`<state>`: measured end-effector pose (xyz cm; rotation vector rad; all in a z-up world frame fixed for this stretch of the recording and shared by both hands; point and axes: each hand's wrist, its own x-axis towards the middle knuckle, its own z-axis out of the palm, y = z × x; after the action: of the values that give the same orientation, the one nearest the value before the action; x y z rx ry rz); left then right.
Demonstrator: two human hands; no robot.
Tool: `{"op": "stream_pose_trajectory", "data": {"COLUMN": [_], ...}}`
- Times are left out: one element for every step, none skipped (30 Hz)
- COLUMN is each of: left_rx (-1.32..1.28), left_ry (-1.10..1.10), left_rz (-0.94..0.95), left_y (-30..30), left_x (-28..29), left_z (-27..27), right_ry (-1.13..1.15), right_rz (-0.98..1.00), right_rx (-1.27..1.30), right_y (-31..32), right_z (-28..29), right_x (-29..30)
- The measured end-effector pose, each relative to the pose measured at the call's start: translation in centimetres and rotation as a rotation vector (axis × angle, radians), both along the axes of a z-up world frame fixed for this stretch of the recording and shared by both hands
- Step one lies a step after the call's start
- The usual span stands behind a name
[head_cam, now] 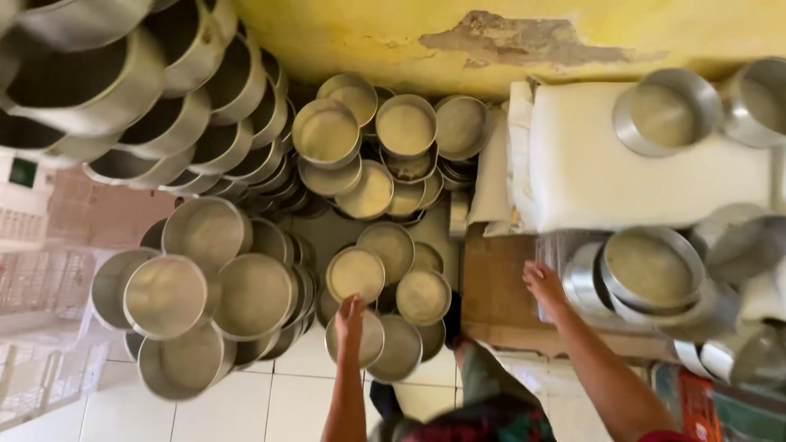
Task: Organizing and inspecting round metal cake pans on the floor of a bakery.
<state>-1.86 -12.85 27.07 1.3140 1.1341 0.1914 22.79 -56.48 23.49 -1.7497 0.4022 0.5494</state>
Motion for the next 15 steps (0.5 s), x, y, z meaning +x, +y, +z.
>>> {"op": "stream_pose_trajectory", "data": {"left_rx": [0.003,-0.049,-0.101,-0.098,-0.034,0.027,0.027,0.064,0.101,0.103,0.078,0.050,0.048,0.101,0.154], "left_ry": [0.011,-0.077,-0.164,-0.156,-0.115,-0.075,-0.067,-0.144,-0.221,-0.201,-0.233,-0.264,-0.242,-0.222,-0.201], "left_rz": [0.003,-0.027,-0.058,-0.051,-0.078,-0.112,-0.110,-0.058,-0.006,0.002,0.004,0.004,0.010,-0.008,-0.026], "left_y": [-0.1,0.8,1.8,2.2,2.7,2.9,3.1,3.7,4.3,4.6,5.0,5.2,5.7,6.2,6.7], "left_x": [1.7,4.5,7.2,10.6,13.9,17.2,20.0,22.8,25.5,28.0,30.5,32.8,33.8,35.6,37.2], "left_z": [-3.5,-7.4,-11.4,-10.1,-9.0,-8.0,-8.0,-7.9,-7.8,-8.1,-8.5,-8.9,-9.9,-10.9,-11.7], "right_ry": [0.011,-0.011,-0.033,-0.024,-0.068,-0.112,-0.105,-0.176,-0.249,-0.230,-0.277,-0.320,-0.298,-0.288,-0.276], "right_rz": [0.003,0.033,0.063,0.070,0.155,0.234,0.236,0.318,0.399,0.409,0.414,0.416,0.424,0.410,0.393], "right_rx": [0.003,-0.026,-0.055,-0.052,-0.062,-0.074,-0.073,-0.120,-0.165,-0.160,-0.157,-0.156,-0.153,0.000,0.152], "right_y": [0.9,2.5,4.2,6.2,8.3,10.0,12.0,14.3,16.7,18.6,20.6,22.5,23.9,25.4,26.8], "right_z": [-0.6,-1.6,-2.6,-2.5,-2.5,-2.6,-2.8,-3.1,-3.3,-4.5,-5.7,-7.0,-8.5,-9.7,-10.8], "right_x": [2.4,5.7,8.8,11.8,14.7,17.4,19.5,21.5,23.5,25.6,27.6,29.3,30.4,32.2,33.8]}}
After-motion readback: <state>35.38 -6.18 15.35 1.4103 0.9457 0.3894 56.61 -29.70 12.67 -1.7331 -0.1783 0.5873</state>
